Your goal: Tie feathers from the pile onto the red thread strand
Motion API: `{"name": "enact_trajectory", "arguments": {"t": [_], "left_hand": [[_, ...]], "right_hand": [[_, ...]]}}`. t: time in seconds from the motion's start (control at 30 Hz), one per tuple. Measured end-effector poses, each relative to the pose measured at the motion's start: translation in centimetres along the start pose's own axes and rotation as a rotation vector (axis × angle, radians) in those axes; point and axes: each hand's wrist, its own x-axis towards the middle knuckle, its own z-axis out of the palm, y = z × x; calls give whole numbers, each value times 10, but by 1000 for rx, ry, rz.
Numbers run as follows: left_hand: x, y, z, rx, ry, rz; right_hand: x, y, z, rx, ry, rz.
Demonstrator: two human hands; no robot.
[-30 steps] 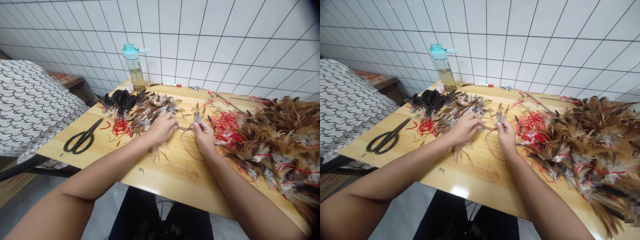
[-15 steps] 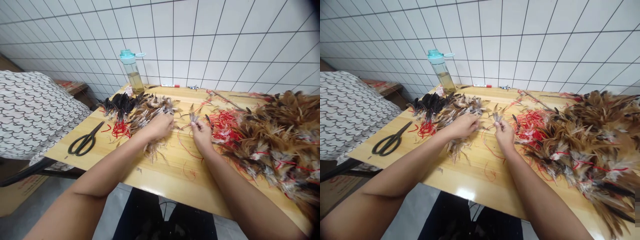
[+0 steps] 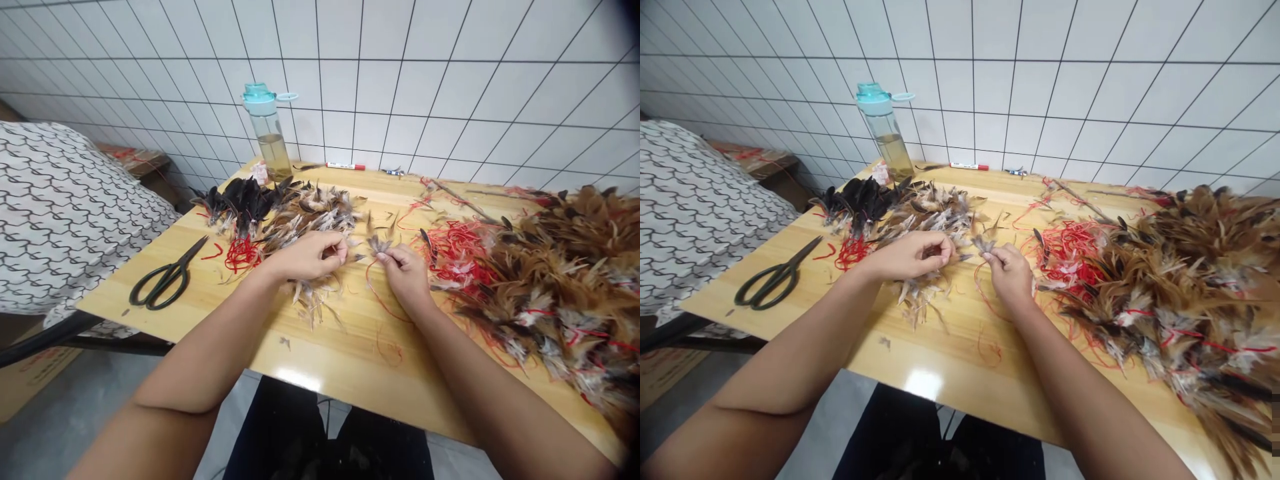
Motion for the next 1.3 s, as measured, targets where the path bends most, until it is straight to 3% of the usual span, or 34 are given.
{"name": "enact_trajectory", "arguments": {"t": [0.23, 0.47, 0.93, 1.2, 1.3], "left_hand": [[-1, 7, -3, 89, -47, 57], [-2, 5, -5, 19, -141, 50], [0, 0, -1, 43, -34, 44], [1, -1, 2, 73, 33, 62], [3, -4, 5, 72, 158, 54]], "right_hand": [[-3, -4, 5, 106, -109, 58], [-1, -1, 6, 239, -56, 203], [-1, -1, 6, 92, -278, 22], [-3, -6, 7, 122, -395, 48], [-2, -6, 6, 193, -374, 92]]}}
